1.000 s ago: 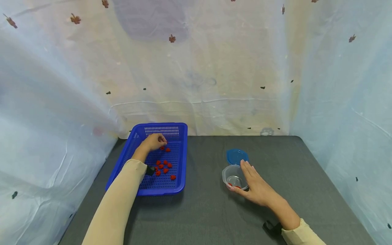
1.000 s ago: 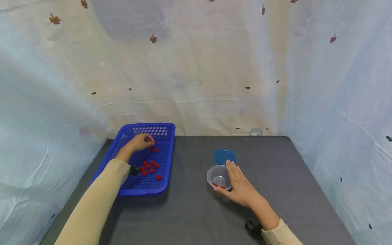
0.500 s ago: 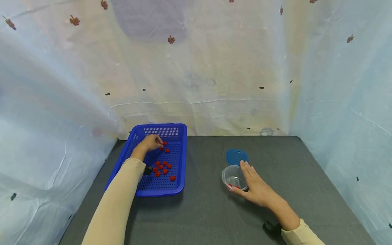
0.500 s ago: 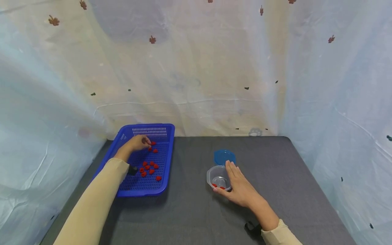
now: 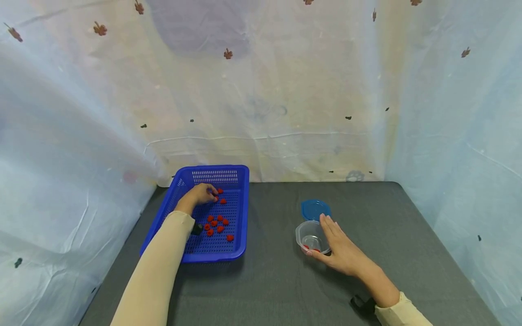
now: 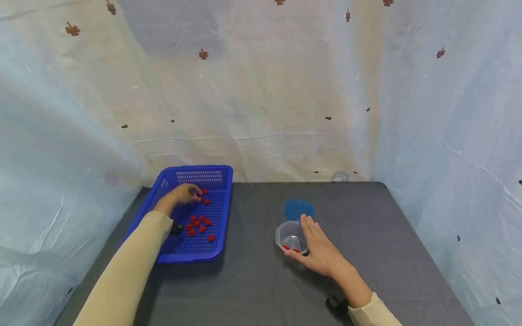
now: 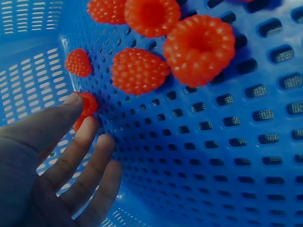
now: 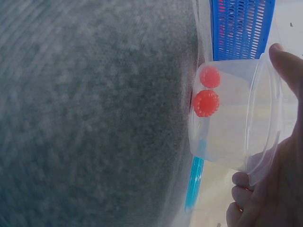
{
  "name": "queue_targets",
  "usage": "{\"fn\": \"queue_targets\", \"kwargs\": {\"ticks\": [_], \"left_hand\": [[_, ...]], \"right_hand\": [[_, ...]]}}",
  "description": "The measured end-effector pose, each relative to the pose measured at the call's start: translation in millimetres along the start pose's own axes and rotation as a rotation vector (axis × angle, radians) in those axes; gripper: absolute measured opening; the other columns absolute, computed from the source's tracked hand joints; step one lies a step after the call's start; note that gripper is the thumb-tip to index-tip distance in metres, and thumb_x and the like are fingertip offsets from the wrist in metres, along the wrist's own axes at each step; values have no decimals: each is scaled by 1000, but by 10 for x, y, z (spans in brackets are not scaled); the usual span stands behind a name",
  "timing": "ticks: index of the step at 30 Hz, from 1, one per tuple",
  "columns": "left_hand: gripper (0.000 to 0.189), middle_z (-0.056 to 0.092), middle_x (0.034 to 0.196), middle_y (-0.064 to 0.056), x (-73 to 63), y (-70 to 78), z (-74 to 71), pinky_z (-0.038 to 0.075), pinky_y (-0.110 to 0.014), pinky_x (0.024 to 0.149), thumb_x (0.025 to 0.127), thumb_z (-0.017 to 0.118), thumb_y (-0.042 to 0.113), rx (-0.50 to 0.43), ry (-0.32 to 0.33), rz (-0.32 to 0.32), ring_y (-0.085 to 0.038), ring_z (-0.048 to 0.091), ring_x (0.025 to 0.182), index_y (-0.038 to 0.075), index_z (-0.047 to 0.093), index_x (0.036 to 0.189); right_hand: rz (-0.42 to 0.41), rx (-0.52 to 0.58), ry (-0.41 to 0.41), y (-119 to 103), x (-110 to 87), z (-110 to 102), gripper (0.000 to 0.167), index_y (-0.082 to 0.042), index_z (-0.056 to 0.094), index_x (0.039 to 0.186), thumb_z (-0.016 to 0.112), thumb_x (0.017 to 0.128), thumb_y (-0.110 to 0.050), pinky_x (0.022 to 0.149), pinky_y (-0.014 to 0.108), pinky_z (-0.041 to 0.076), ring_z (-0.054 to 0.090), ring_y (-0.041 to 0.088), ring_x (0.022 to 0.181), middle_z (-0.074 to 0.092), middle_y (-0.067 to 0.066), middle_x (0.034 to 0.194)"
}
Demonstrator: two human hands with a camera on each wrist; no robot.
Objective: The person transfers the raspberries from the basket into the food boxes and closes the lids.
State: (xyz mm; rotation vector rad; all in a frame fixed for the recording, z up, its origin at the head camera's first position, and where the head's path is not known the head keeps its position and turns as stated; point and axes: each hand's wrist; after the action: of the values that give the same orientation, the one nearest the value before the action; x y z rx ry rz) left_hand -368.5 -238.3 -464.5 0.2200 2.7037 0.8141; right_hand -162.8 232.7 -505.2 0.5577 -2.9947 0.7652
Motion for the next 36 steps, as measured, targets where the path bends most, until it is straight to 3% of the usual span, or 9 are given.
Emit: {"fn": "queue_targets", "kwargs": {"ticks": [3,12,23,28,36], "left_hand": [[27,68,118,-22,3,2,4,50,-50,98,104,69,10,0,0,3,-35,61,107,-4,67,127],[22,66,134,-26,35,0,3,50,-55,104,104,70,14,112,-4,-15,-42,62,121,-1,71,121],[17,71,120,-21,55,-21,-22,54,-51,95,102,73,18,110,-16,7,-37,65,108,4,72,109],[18,71,119,-19,65,-24,-4,52,-51,97,103,73,20,91,-4,-28,-34,64,107,3,71,110],[19,68,105,-12,49,-28,-33,52,-42,85,104,71,24,92,-19,-27,-28,62,95,5,67,103]], "right_hand": [[-4,-4,2,5,-1,-3,113,3,17,169,70,97,-65,127,63,19,16,41,164,17,22,177],[13,3,-2,15,-19,14,113,1,15,170,68,97,-68,126,63,21,16,42,163,15,23,177],[2,-6,4,14,-8,7,113,3,17,169,69,97,-68,127,63,20,16,40,164,17,22,177],[-4,-8,6,17,-1,7,113,3,18,169,70,97,-67,127,63,20,16,40,164,17,22,177],[5,-3,3,19,-12,4,113,2,16,170,67,98,-68,126,63,22,16,42,163,16,22,177]]}}
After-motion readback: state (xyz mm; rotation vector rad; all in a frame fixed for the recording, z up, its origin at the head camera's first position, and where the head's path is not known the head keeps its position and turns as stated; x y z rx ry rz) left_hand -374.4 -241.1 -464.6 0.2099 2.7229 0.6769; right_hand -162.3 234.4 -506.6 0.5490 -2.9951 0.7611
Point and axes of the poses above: each hand's wrist, its own x-axis towards the middle knuckle, its own z-axis out of the palm, y = z × x
